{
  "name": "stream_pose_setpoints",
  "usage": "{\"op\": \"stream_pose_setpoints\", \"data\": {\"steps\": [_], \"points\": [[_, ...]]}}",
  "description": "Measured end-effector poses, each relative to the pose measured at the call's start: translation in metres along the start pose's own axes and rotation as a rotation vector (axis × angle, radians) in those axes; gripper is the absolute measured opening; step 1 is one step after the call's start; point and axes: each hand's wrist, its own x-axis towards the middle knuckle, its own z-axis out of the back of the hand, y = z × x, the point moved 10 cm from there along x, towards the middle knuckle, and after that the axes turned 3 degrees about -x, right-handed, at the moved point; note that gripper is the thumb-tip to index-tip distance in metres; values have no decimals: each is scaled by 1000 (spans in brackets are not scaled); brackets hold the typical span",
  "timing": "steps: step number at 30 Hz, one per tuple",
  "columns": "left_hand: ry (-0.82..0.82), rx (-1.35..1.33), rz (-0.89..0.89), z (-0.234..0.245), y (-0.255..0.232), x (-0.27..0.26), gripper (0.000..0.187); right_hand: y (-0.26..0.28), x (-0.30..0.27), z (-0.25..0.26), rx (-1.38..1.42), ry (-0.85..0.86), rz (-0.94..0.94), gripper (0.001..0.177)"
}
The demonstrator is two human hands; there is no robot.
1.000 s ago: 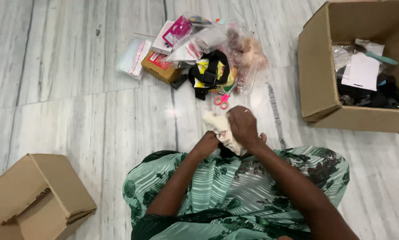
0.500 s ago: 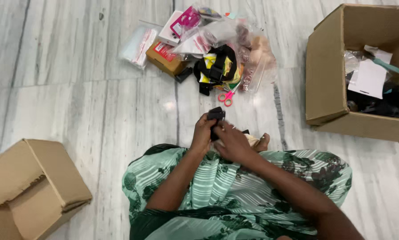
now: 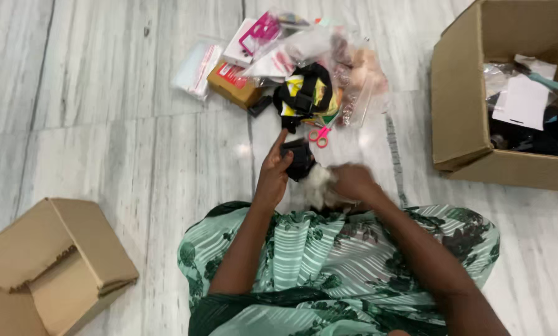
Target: The person sits on the floor and wipes various items with a cloth, including a knife, a small black device, a camera, a packet of ghee, and a plastic bag. The person places the cleaned items into a cardboard box.
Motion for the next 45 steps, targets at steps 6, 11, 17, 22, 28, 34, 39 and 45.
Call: {"op": "stream_pose_setpoints", "data": {"steps": [6,11,17,22,28,34,39,45], "points": [[-79,362,56,12,27,5,53,-53,-65,121,1219,-353,256,58],[107,459,5,-16,51,-15,45,4,-25,20,1175,-122,287,72],[135,201,37,-27,39,-22,45,24,-25,-7,1418,-62,312,86],[144,93,50,-42,31,-23,43,10,-19,-24,1608,113,132,77],[69,-125,33,-22,0,-23,25,-4,-12,-26,883,-251,463,44],[93,-87,-145,-2,-76,-23,33,-8,1,-39,661,-295,434,51],[210,102,14,-24,-66,-28,41,-45,3,-19,657,-390,341,53],[382,369,87,-63,-5,-36,38,-33,-14,-24,343,-622,472,56]]}}
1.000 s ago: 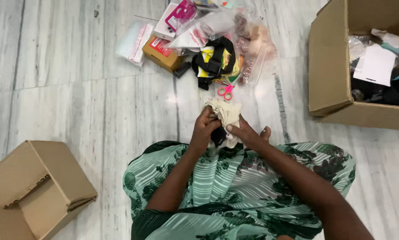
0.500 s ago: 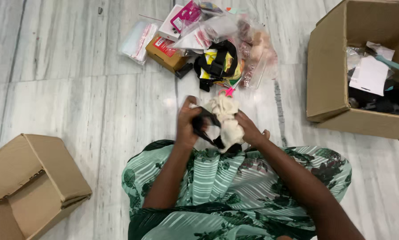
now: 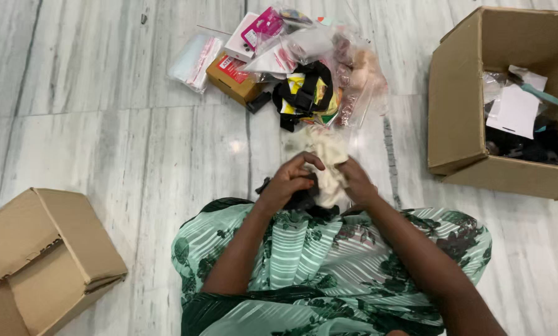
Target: The person sits on the floor and wipes various items with a cloth, including a knife, a small black device, a camera, a packet of ghee, and a plastic bag. The person places the cleaned items into a cardboard box.
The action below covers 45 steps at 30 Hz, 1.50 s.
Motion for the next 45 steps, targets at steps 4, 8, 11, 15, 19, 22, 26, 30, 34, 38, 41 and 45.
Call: {"op": "stream_pose_setpoints", "data": {"steps": [4,8,11,15,19,22,26,30,34,38,41,45], "points": [[47,-230,115,-11,18,-2,38,19,-16,-63,701,191,-327,43],[-77,-451,-25,20,-9,-6,37,98,15,-31,1190,299,-319,55],[-153,-509,-150,40,-23,-10,38,154,43,-3,1517,375,-373,52],[-236,-469,-210,54,-31,-15,37,192,60,13,1727,476,-294,56],[-368,-434,-182,74,-22,-15,34,162,51,6,1584,508,-374,63],[-408,-399,-146,88,-10,-13,34,84,41,2,1379,248,-560,57],[-529,-97,-101,101,5,-2,35,-5,25,33,1436,-176,-665,33],[-704,543,-322,74,-21,-8,33,-33,19,58,1519,-499,-749,29],[-366,790,-452,-9,-31,-11,36,-28,26,67,1620,-644,-770,35],[-181,935,-509,-55,-28,-6,51,-8,30,67,1619,-644,-774,38],[-255,935,-317,-36,1,7,51,11,36,59,1659,-554,-738,43],[-250,999,-129,-5,44,10,35,16,37,52,1628,-478,-691,54]]}}
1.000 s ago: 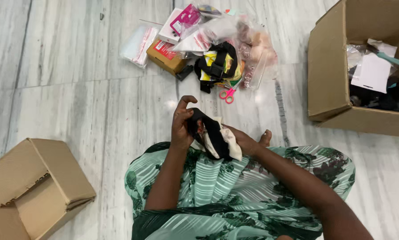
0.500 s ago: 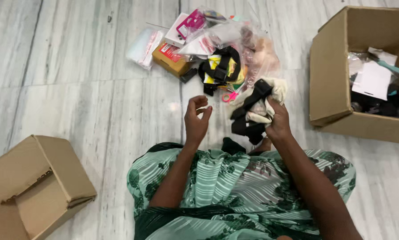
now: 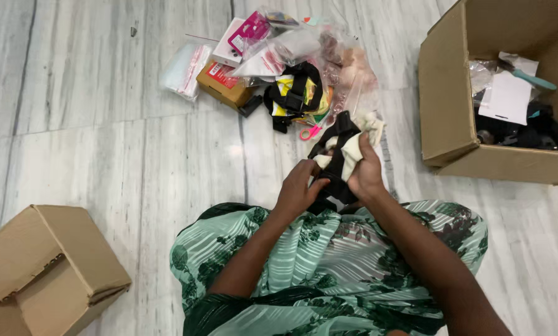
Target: The person sits on the floor and wipes various items with a cloth, including a knife, a small black device, a camera, a packet of ghee, and a plastic bag. The person places the cleaned items into a cardboard box.
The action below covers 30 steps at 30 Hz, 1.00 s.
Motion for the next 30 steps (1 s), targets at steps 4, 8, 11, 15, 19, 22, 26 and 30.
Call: {"op": "stream_pose_setpoints", "data": {"steps": [4,8,11,15,19,22,26,30], "points": [[-36,-161,-63,0,1,-1,37,15,2,-3,42,65,51,62],[-83,-41,-339,5,-49,-10,83,23,-5,-13,102,19,83,65],[-127,-29,-278,-3,-48,-10,87,18,-11,-24,132,16,46,63],[-155,-47,-181,-8,-26,-13,86,8,-21,-37,188,39,-27,64],[-87,-352,-87,-24,18,-14,64,35,-4,-9,-39,-55,36,48],[-170,-971,163,-39,102,2,47,86,1,15,-413,-102,225,46],[-292,-1698,489,-30,166,7,47,158,-12,25,-710,-186,563,41],[-212,-1664,432,-13,125,12,54,183,-43,5,-1014,-131,897,45]]}}
